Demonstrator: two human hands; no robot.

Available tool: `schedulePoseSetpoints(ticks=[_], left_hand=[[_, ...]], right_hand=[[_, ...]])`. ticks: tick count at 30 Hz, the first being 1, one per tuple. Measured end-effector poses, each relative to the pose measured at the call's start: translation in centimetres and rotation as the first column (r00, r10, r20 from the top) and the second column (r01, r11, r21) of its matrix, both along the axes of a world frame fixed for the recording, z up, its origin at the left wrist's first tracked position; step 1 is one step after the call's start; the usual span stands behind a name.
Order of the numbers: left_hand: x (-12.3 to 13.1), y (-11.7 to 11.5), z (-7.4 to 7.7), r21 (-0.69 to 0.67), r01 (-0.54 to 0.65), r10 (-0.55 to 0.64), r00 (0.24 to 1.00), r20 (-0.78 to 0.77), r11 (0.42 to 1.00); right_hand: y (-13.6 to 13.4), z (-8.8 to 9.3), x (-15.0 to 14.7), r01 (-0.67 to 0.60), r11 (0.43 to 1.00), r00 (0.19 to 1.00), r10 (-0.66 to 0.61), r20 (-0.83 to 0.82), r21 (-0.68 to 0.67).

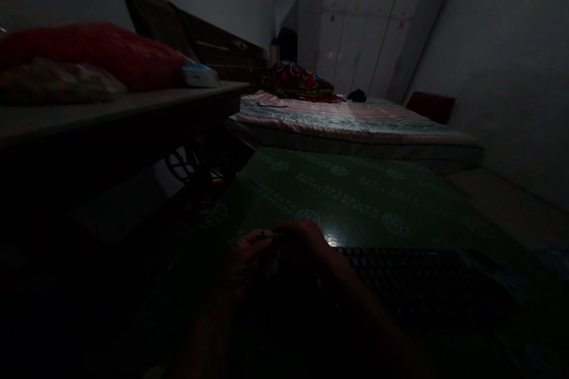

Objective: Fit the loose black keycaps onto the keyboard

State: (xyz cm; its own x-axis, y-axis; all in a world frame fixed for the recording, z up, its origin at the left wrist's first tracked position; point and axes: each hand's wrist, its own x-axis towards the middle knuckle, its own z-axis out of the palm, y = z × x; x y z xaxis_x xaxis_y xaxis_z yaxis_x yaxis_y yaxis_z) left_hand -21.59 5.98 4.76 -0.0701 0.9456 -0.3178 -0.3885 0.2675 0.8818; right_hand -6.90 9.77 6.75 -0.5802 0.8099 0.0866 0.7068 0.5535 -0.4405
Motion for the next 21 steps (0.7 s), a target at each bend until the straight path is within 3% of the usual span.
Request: schedulePoseSetpoints(ticks=[4, 14, 18, 21], left_hand=[[-0.2, 0.0, -0.4, 0.014, 0.007, -0.006, 0.998, -0.06, 1.0], [-0.1, 0.0, -0.2, 0.005, 0.025, -0.024, 0.995, -0.096, 1.0], [0.0, 0.0, -0.6, 0.002, -0.002, 0.002, 0.963, -0.268, 1.0], [0.1, 0.2, -1.1, 0.03, 0.005, 0.01, 0.87, -0.492, 1.0]], right_hand=[[0.0, -0.1, -0.1, -0.005, 1.0, 1.0, 0.005, 0.019, -0.001], [1.2, -0.5, 0.1, -0.023, 0.996, 0.99, 0.01, -0.14, -0.091], [3.8, -1.4, 0.9, 0.028, 0.994, 0.983, -0.046, -0.178, -0.103], [7.0, -2.3, 1.9, 0.106, 0.988, 0.981, -0.123, -0.151, -0.111]])
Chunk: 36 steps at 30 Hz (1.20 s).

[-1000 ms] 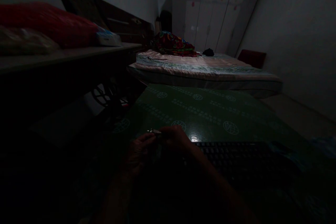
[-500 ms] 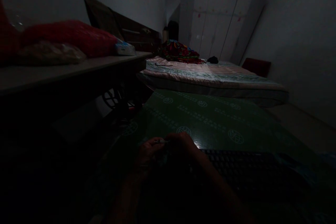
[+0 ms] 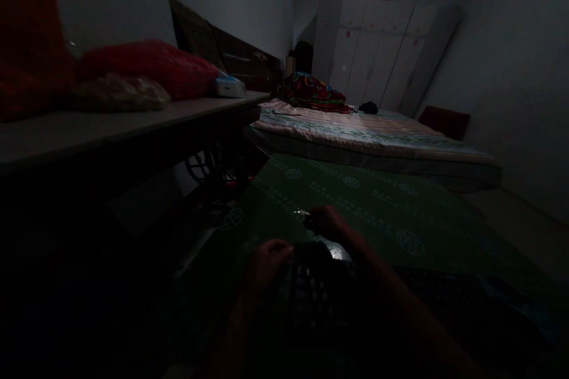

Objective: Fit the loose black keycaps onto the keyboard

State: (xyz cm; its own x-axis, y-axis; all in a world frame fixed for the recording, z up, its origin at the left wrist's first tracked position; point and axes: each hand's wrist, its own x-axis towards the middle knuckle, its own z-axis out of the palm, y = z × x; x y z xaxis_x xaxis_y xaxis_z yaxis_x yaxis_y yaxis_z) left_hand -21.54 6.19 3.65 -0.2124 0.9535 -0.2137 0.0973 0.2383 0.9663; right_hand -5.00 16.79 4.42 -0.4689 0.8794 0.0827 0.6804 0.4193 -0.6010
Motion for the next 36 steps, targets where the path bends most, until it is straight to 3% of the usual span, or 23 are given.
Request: schedulePoseSetpoints(ticks=[6, 14, 23, 36], left_hand=[[0.3, 0.1, -1.0, 0.052, 0.109, -0.082, 0.924, -0.374, 0.993], [0.4, -0.3, -1.4, -0.053, 0.178, -0.184, 0.889, -0.419, 0.983], [0.3, -0.3, -2.3, -0.054, 0.202, -0.204, 0.871, -0.447, 0.978], [0.4, -0.4, -2.0, -0.086, 0.219, -0.233, 0.859, -0.456, 0.972]], right_hand=[[6.4, -1.6, 1.6, 0.123, 0.991, 0.987, -0.117, 0.108, -0.054], [10.8, -2.7, 0.4, 0.118, 0.992, 0.973, -0.105, 0.208, -0.052], [12.2, -3.2, -0.2, 0.131, 0.99, 0.96, -0.112, 0.256, -0.055], [12.1, -3.0, -0.8, 0.177, 0.984, 0.949, -0.164, 0.27, -0.027]])
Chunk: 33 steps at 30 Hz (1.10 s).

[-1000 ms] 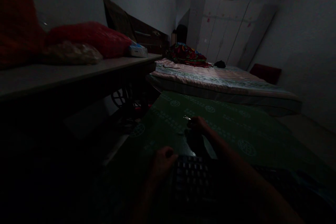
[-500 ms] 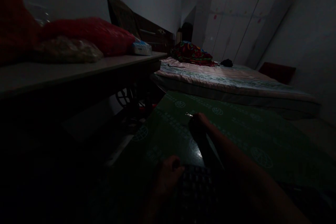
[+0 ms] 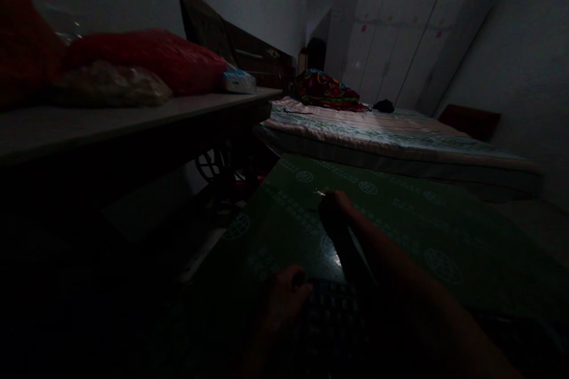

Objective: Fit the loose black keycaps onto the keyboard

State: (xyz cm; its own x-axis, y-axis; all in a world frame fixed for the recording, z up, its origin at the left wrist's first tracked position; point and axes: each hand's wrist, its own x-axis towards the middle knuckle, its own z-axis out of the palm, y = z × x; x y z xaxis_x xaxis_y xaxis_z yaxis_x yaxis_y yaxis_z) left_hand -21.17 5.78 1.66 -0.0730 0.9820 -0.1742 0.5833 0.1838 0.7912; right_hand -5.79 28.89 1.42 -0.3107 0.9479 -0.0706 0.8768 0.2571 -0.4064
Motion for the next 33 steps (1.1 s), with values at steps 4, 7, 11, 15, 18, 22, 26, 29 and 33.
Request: schedulePoseSetpoints(ticks=[4, 7, 11, 15, 18, 22, 26, 29, 33], left_hand=[[0.1, 0.0, 0.2, 0.005, -0.007, 0.007, 1.0, -0.001, 1.0], [0.2, -0.1, 0.5, -0.012, -0.011, 0.011, 1.0, -0.005, 1.0], [0.1, 0.0, 0.4, 0.0, -0.01, 0.01, 1.0, -0.009, 1.0], [0.0, 0.1, 0.1, 0.021, -0.013, 0.012, 0.999, 0.03, 1.0], [0.0, 0.1, 0.2, 0.053, 0.016, -0.019, 0.998, 0.052, 0.998], [0.2, 0.0, 0.7, 0.06, 0.044, -0.048, 0.997, 0.066, 0.997], [0.2, 0.0, 1.0, 0.074, 0.091, -0.098, 0.991, 0.087, 0.993], [0.1, 0.1, 0.8, 0.101, 0.12, -0.127, 0.989, 0.069, 0.988], [0.5, 0.1, 1.3, 0.136, 0.062, -0.073, 0.994, 0.082, 0.989]], right_hand=[[-0.2, 0.1, -0.1, 0.0, 1.0, 1.0, 0.0, -0.013, 0.018], [-0.3, 0.3, -0.1, 0.002, 1.0, 1.0, -0.001, -0.027, 0.029], [-0.5, 0.3, -0.2, 0.017, 0.999, 0.998, -0.015, -0.054, 0.051], [-0.7, 0.5, 0.0, 0.053, 0.997, 0.993, -0.045, -0.108, 0.064], [-1.1, 1.0, 0.9, 0.09, 0.994, 0.982, -0.078, -0.175, 0.063], [-2.7, 2.5, 2.4, 0.135, 0.991, 0.942, -0.124, -0.313, 0.015], [-6.8, 4.6, 4.1, 0.132, 0.99, 0.878, -0.137, -0.459, -0.043], [-11.3, 6.1, 5.5, 0.071, 0.993, 0.769, -0.118, -0.628, -0.1], [-17.7, 6.6, 7.0, -0.024, 0.971, 0.709, -0.152, -0.688, -0.24]])
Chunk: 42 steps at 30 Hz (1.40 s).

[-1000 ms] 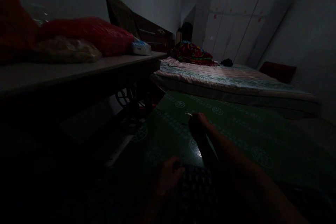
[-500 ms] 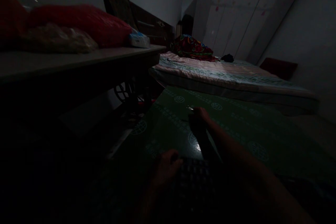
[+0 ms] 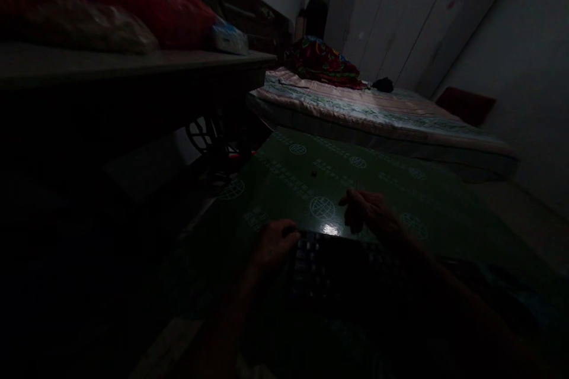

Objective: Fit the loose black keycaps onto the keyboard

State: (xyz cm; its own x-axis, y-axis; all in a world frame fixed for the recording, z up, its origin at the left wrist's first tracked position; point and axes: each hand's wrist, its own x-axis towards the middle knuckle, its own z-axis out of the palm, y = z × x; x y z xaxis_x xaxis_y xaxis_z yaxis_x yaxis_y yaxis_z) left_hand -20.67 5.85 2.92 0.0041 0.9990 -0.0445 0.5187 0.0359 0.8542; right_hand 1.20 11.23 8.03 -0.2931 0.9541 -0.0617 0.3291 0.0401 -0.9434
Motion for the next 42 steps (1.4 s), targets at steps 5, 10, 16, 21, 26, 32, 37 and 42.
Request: schedulePoseSetpoints(ticks=[5, 10, 16, 21, 26, 32, 37, 42], left_hand=[[1.0, -0.7, 2.3, -0.032, -0.055, 0.061, 0.965, 0.254, 0.998], [1.6, -1.6, 3.0, -0.159, 0.181, -0.06, 0.822, 0.567, 0.971], [1.5, -1.6, 2.3, -0.098, 0.251, -0.146, 0.792, 0.593, 0.963], [1.7, -1.3, 2.6, -0.103, 0.094, -0.015, 0.806, 0.592, 0.99], [2.0, -0.9, 2.5, -0.124, -0.108, 0.164, 0.709, 0.685, 0.986], [2.4, -0.9, 2.2, -0.157, -0.112, 0.191, 0.681, 0.707, 0.981], [2.8, -0.9, 2.1, -0.113, -0.094, 0.145, 0.754, 0.641, 0.989], [2.8, -0.8, 1.9, -0.071, -0.151, 0.166, 0.863, 0.477, 0.986]], right_hand=[[-6.3, -1.4, 0.0, -0.158, 0.967, 0.981, 0.177, 0.083, -0.2], [-9.2, -2.3, -1.6, -0.259, 0.926, 0.966, 0.252, -0.06, -0.276], [-9.4, -2.4, -2.6, -0.266, 0.899, 0.963, 0.231, -0.14, -0.347], [-9.4, -1.6, -1.7, -0.21, 0.933, 0.913, 0.08, -0.401, -0.291], [-9.4, -0.8, -1.0, -0.29, 0.939, 0.734, 0.093, -0.673, -0.187], [-7.9, -0.6, -2.2, -0.078, 0.996, 0.858, 0.086, -0.507, 0.036], [-6.2, 0.1, -3.0, 0.028, 0.972, 0.946, 0.05, -0.32, 0.235], [-4.7, -0.4, -2.5, 0.054, 0.939, 0.985, 0.006, -0.174, 0.339]])
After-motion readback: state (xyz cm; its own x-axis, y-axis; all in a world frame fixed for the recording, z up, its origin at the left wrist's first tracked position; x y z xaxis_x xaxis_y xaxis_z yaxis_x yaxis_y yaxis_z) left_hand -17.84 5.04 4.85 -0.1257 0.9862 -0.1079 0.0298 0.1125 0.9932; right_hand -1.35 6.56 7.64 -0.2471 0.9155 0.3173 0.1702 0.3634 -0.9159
